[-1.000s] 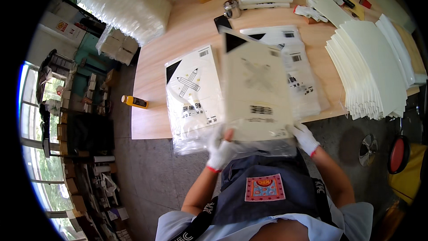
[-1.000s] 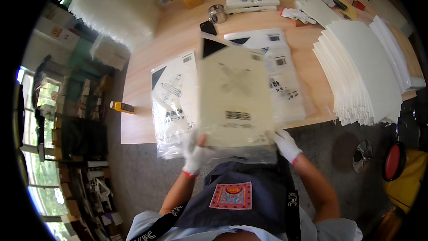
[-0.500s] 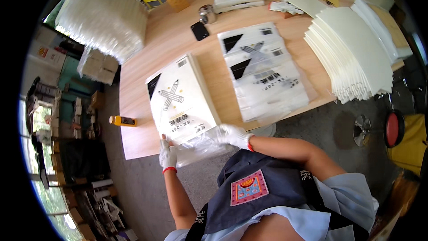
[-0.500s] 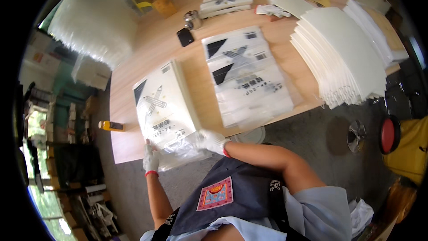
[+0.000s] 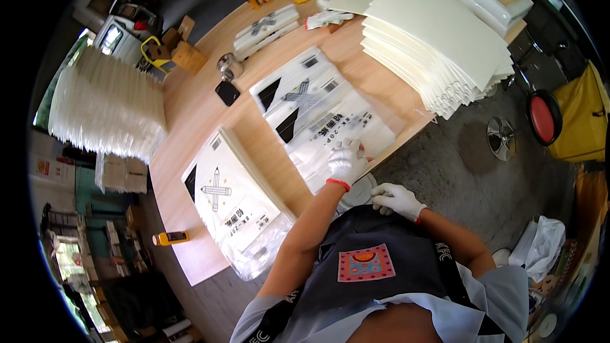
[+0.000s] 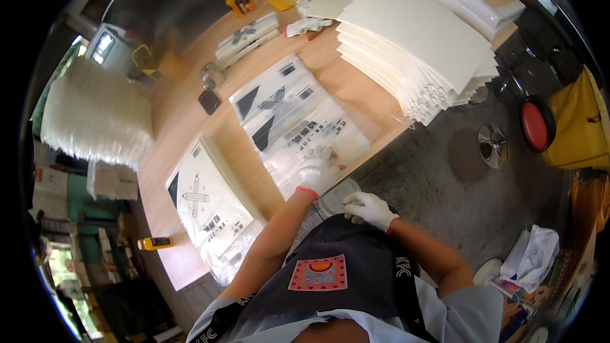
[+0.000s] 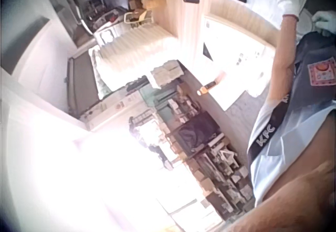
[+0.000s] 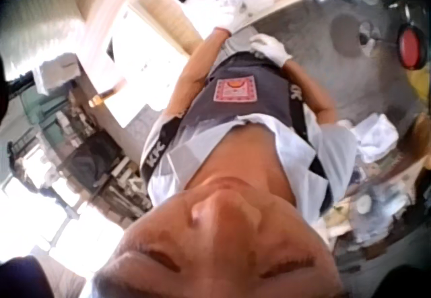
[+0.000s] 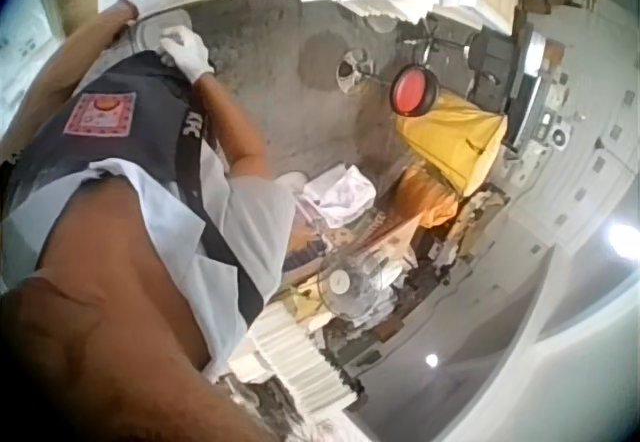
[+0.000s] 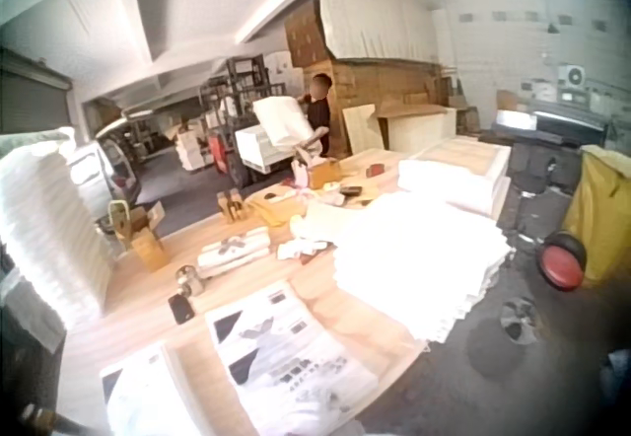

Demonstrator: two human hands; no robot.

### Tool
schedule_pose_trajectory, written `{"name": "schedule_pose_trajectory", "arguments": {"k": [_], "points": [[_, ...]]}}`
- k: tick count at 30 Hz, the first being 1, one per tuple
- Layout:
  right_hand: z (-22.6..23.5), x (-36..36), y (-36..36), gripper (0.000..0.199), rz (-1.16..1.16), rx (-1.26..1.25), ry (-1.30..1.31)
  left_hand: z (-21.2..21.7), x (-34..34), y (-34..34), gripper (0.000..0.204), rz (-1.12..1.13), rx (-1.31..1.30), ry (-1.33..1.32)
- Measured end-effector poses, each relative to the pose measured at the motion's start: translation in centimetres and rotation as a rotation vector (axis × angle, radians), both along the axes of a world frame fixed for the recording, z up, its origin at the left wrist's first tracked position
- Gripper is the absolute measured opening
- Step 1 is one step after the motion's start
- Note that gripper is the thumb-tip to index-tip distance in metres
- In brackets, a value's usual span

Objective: The person repeatedly picks up stacks of white paper from a table and places them into clear plastic packaging bags. They then fold the top of the bags to seal the contents. The person works continuously on this repetitive packaging task throughout the clip.

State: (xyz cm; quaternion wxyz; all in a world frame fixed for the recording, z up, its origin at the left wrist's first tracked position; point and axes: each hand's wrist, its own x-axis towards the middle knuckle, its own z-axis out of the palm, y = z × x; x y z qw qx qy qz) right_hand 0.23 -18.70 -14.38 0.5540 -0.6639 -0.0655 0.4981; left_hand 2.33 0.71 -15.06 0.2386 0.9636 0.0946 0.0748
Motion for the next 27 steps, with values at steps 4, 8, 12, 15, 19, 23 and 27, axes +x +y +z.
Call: {"name": "schedule_pose_trajectory", "arguments": {"k": [4,8,12,15,19,23,27], "points": [[-0.4,0.1,-1.2,0.032,-0.087,0.030,-0.010,-0.8,2.2,1.6,0.014,-0.099,-0.235,0.147],[0.3,3.9,0.4,0.031,-0.168,0.060,-0.149,-2.4,2.8,4.5,0.023,-0.123,-0.497,0.174],[0.8,9.9,6.6,0.036,-0.115,-0.162,-0.402,-1.6,4.1,6.3,0.017,-0.158,-0.384,0.080],[0.9,12.1,9.8,0.034,-0.114,-0.038,-0.421,2.1,5.2,9.5,0.014,0.012,-0.489,-0.042],[-1.4,14.1,10.2,0.037,0.039,-0.226,-0.585,9.2,6.7,15.4,0.014,-0.059,-1.897,-0.611],[4.2,13.4,9.9,0.046,0.060,-0.028,-0.443,13.4,4.6,13.6,0.020,0.110,-1.097,-0.313],[10.6,11.5,15.2,0.033,0.151,-0.154,-1.012,13.7,4.0,7.2,0.038,-0.161,-0.704,-0.381]]}}
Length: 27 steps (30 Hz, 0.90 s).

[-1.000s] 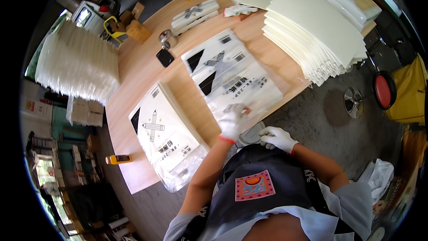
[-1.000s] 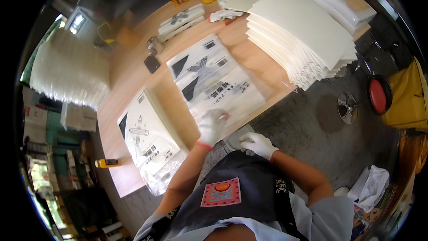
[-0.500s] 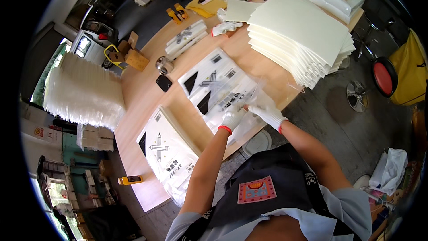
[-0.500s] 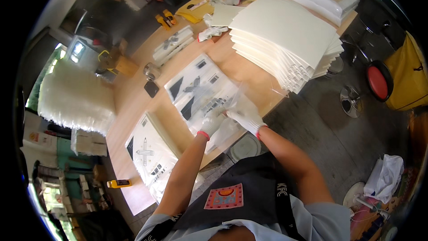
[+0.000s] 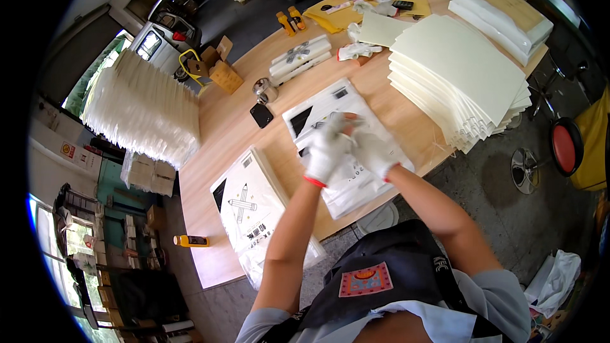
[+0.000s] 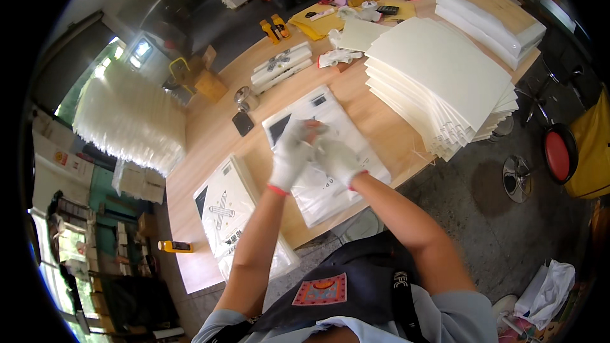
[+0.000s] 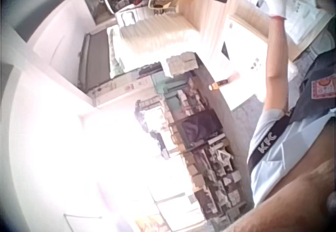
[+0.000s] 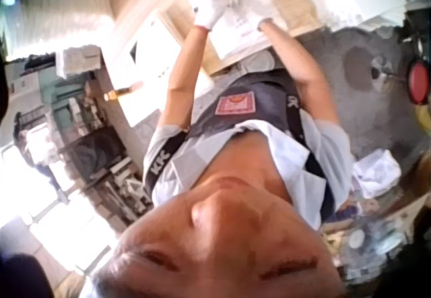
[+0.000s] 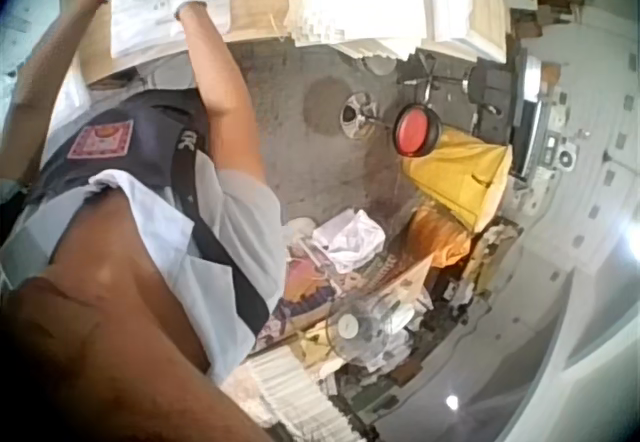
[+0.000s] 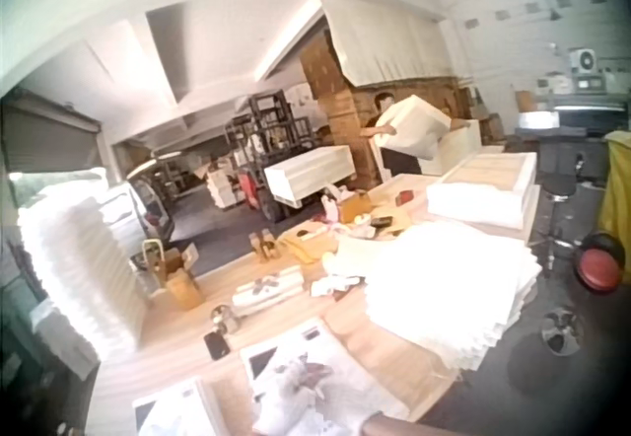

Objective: The person repeatedly picks up stacks of white paper from a table and places them into clear plastic packaging bags. They then fold the top of the bags to seal the contents. The person works continuously on this repetitive packaging task throughout the clip.

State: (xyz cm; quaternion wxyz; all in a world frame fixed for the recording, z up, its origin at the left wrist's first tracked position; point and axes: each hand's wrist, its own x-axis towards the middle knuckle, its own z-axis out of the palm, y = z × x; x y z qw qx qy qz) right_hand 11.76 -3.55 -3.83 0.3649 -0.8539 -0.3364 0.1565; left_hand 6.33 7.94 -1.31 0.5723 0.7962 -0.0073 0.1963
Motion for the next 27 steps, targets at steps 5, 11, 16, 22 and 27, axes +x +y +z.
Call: {"name": "schedule_pose_trajectory", "arguments": {"k": [5,11,16,22,27], "points": [[-4.1,0.9,-2.0,0.032,0.069,-0.208,-0.180,2.8,-5.2,-9.6,0.031,-0.334,0.621,-0.282],[-4.2,1.2,-6.9,0.032,0.311,-0.159,-0.139,-1.7,-4.8,-8.9,0.029,-0.226,0.645,-0.297],[0.3,2.3,-17.2,0.031,-0.022,0.108,-0.636,-6.2,-2.4,-5.8,0.017,0.086,0.242,0.008],[4.6,9.4,-30.6,0.034,-0.181,-0.492,-1.018,-5.4,3.1,-8.4,0.026,-0.193,0.015,0.233],[5.8,11.9,-31.1,0.020,-0.002,-0.199,-1.318,-4.2,8.1,-13.4,0.040,-0.506,-0.341,0.210]]}}
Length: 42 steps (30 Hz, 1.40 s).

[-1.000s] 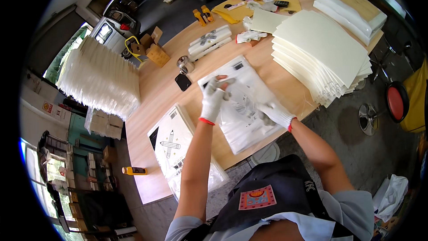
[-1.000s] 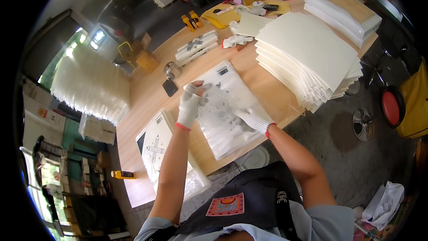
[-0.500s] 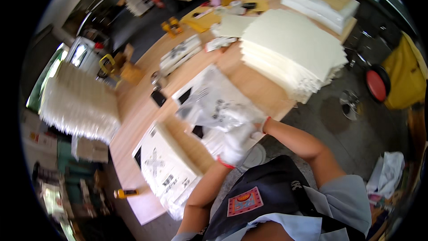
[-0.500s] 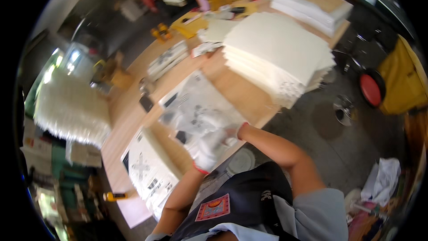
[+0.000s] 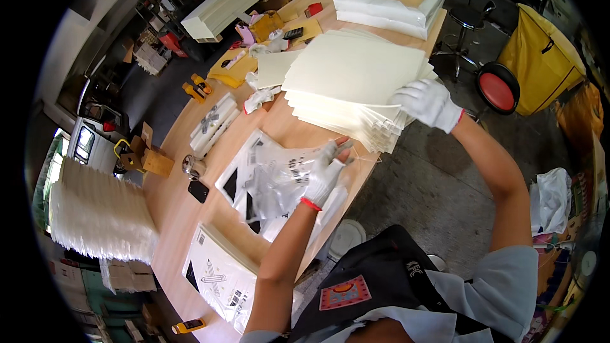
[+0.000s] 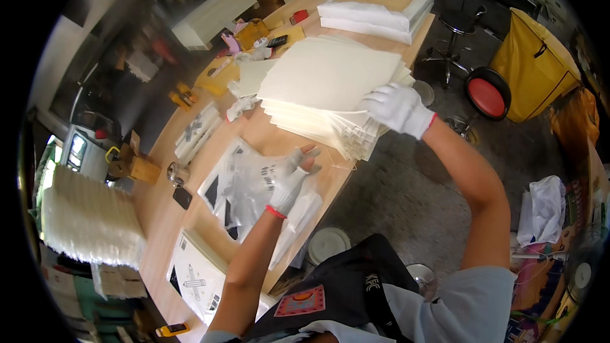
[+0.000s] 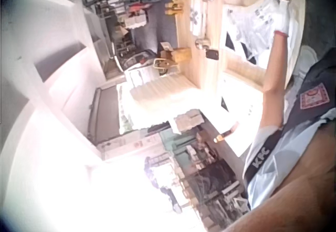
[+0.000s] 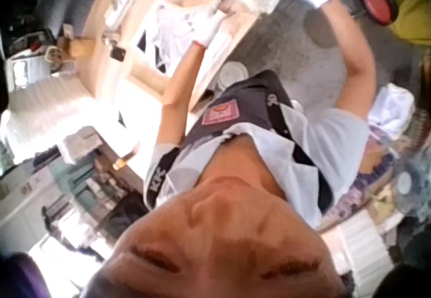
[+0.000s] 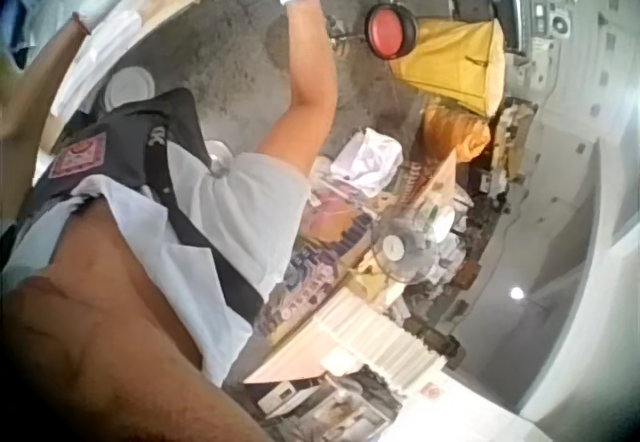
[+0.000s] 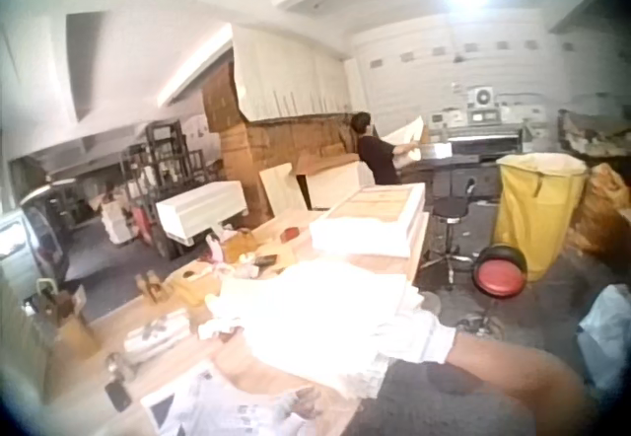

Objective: The person repeatedly picks up stacks of white paper from a table and places them into clear plastic packaging bags. They then fold the top of the bags to seal the contents. The person works continuously on this repetitive packaging task throughout the clip.

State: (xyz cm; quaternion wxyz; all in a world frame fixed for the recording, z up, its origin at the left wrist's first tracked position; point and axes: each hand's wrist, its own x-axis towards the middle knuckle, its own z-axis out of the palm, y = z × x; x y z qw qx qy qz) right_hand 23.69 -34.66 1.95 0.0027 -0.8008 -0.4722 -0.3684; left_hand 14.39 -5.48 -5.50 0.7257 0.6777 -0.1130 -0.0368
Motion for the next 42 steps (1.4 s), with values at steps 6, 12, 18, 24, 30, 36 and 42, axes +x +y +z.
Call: {"name": "schedule_pose_trajectory", "arguments": {"k": [6,12,18,24,30,36,42], "points": [[1.8,-12.1,8.3,0.031,0.102,-0.014,0.378,1.0,0.7,0.9,0.031,0.179,-0.381,0.534],[-3.7,-10.5,4.2,0.042,-0.152,0.940,1.335,4.0,-3.6,10.1,0.027,0.021,-0.037,0.389],[-5.4,-13.9,12.5,0.057,0.047,0.937,1.390,6.7,-9.0,1.3,0.060,0.021,1.033,-0.077],[-3.4,-14.4,11.3,0.031,-0.072,0.630,1.014,4.9,-9.8,6.5,0.073,0.149,0.120,0.058],[-1.5,-14.1,12.0,0.018,-0.090,-0.189,0.577,11.2,-11.4,12.7,0.064,0.260,-0.301,0.035],[-3.4,-10.5,16.5,0.021,0.109,-0.169,1.583,5.4,-18.6,6.2,0.054,0.183,0.461,0.136],[-9.4,-10.9,21.8,0.041,0.098,0.128,1.731,-0.3,-16.9,7.7,0.041,0.315,0.641,-0.444]]}}
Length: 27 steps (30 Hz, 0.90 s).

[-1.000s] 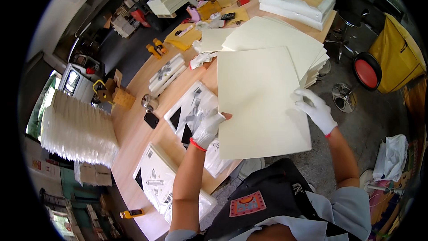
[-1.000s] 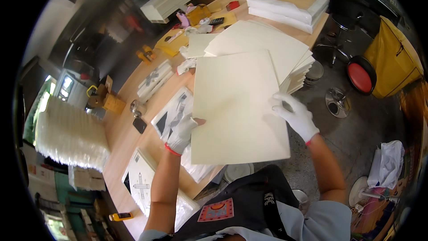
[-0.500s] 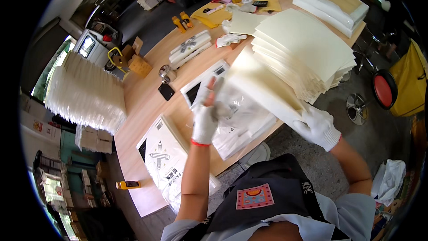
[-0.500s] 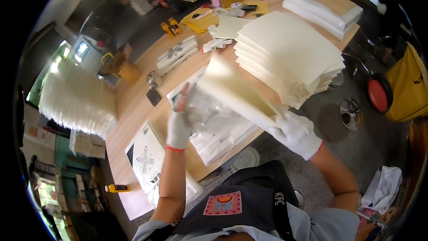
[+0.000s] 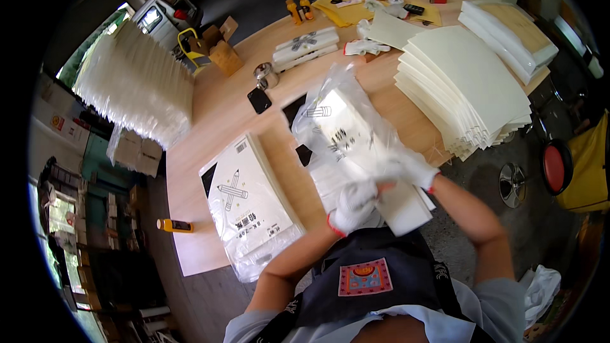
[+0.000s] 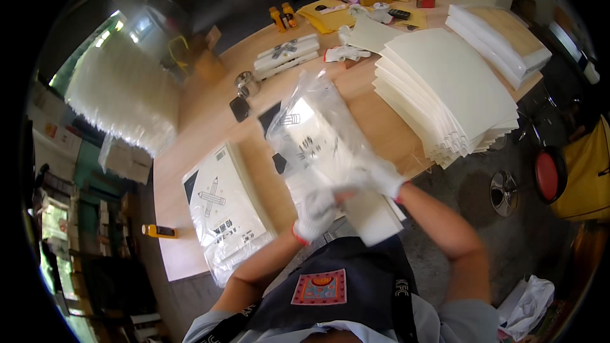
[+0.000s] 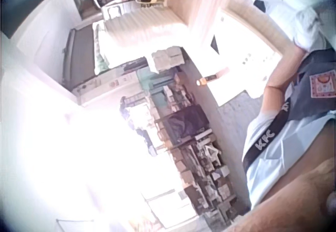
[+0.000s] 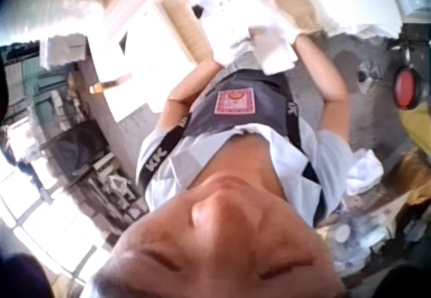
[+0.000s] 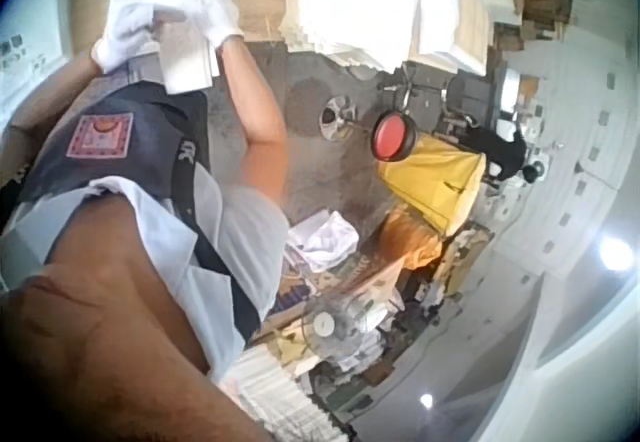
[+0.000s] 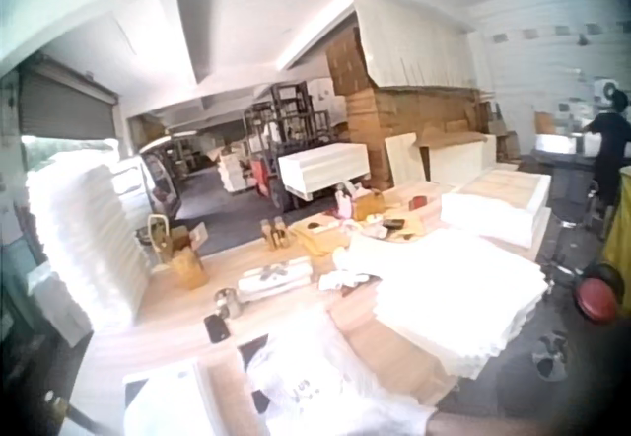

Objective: The person repeatedly picks up stacks of white paper from a table and places them into clear plastic packaging bags. They then fold the top of the bags to seal the contents. The person works continuously on this repetitive packaging task throughout the clip.

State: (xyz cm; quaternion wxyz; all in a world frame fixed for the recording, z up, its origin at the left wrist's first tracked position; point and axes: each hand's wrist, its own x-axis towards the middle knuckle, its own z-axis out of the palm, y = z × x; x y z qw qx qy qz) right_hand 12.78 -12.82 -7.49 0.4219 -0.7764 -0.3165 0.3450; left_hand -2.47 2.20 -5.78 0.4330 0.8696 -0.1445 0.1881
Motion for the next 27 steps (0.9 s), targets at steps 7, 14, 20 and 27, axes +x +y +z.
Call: {"name": "schedule_pose_trajectory", "arguments": {"k": [7,14,20,27], "points": [[-1.6,-3.4,4.9,0.041,0.072,-0.302,-0.955,5.9,3.7,-2.9,0.032,0.138,-0.252,0.330],[-0.2,-6.6,-0.7,0.035,-0.081,0.074,-1.041,-1.3,0.3,2.1,0.027,0.258,-0.039,0.260],[-4.5,-1.3,-0.5,0.025,-0.216,-0.446,-0.832,-8.8,-3.4,4.5,0.024,0.748,0.418,0.293],[-2.9,-5.9,-4.9,0.030,-0.048,-0.363,-0.754,-5.3,-12.0,3.6,0.018,0.811,-0.012,0.286]]}}
